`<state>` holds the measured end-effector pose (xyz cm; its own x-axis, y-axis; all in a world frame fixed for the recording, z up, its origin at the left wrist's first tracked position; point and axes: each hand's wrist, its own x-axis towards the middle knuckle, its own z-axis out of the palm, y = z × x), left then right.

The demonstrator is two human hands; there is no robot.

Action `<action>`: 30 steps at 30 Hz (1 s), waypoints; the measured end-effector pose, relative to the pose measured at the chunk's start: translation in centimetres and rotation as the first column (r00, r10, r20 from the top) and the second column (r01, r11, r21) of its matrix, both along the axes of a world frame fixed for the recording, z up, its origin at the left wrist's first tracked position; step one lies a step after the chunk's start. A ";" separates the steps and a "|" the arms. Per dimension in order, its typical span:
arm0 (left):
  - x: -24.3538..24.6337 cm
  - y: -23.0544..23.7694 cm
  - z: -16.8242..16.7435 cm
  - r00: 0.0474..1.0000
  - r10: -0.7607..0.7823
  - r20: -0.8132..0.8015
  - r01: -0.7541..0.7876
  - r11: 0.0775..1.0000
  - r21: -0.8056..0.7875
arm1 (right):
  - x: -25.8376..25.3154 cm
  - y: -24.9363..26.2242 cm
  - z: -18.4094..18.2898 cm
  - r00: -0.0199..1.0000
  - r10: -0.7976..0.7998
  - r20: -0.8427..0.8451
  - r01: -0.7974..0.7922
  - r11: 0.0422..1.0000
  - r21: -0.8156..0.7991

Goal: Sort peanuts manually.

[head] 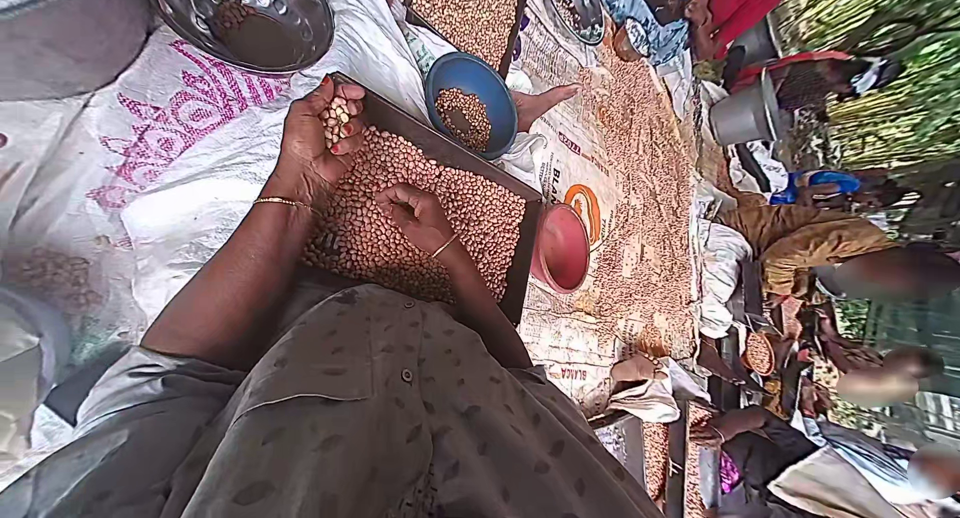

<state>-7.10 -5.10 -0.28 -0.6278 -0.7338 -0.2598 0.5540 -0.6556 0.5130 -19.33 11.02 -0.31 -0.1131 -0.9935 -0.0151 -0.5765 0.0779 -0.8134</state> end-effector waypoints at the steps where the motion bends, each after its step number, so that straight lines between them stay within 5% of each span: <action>1: 0.1 -0.2 -0.1 0.999 0.016 -0.029 -0.016 1.000 -0.005 | 0.4 -0.6 0.2 0.999 0.019 -0.027 -0.020 0.999 -0.031; 4: 0.6 -0.5 0.0 0.993 0.075 -0.087 -0.074 0.997 0.020 | 1.9 -2.9 0.2 0.975 0.117 -0.187 -0.131 0.989 -0.068; 9: 1.2 -0.7 -0.1 0.982 0.116 -0.151 -0.112 0.993 0.032 | 5.3 -3.9 0.0 0.765 0.216 -0.606 -0.092 0.969 0.230; 11: 1.1 -0.8 -0.2 0.980 0.119 -0.159 -0.113 0.993 0.042 | 6.4 -2.6 1.5 0.733 0.190 -0.653 -0.019 0.966 0.260; 18: 0.7 -0.5 -0.7 0.992 0.082 -0.095 -0.084 0.996 -0.022 | 5.3 -4.4 -2.0 0.797 0.171 -0.580 -0.036 0.971 0.237; 20: 0.6 -0.5 -1.0 0.996 0.053 -0.076 -0.056 0.997 -0.045 | 3.7 -3.9 -1.7 0.893 0.038 -0.448 0.011 0.994 0.106; 23: 0.5 -0.4 -1.4 0.998 0.021 -0.062 -0.026 0.997 -0.078 | -0.5 -2.5 -0.1 0.955 -0.291 -0.058 0.283 0.952 -0.114; 27: 0.4 -0.1 -1.1 0.999 0.026 -0.031 -0.029 0.996 -0.088 | -6.9 2.7 1.8 0.701 -0.519 0.489 0.635 0.766 -0.096; 30: 0.3 -0.5 -1.9 0.994 0.001 -0.107 -0.012 0.995 -0.098 | -10.8 7.2 1.7 0.594 -0.623 0.509 0.750 0.658 -0.069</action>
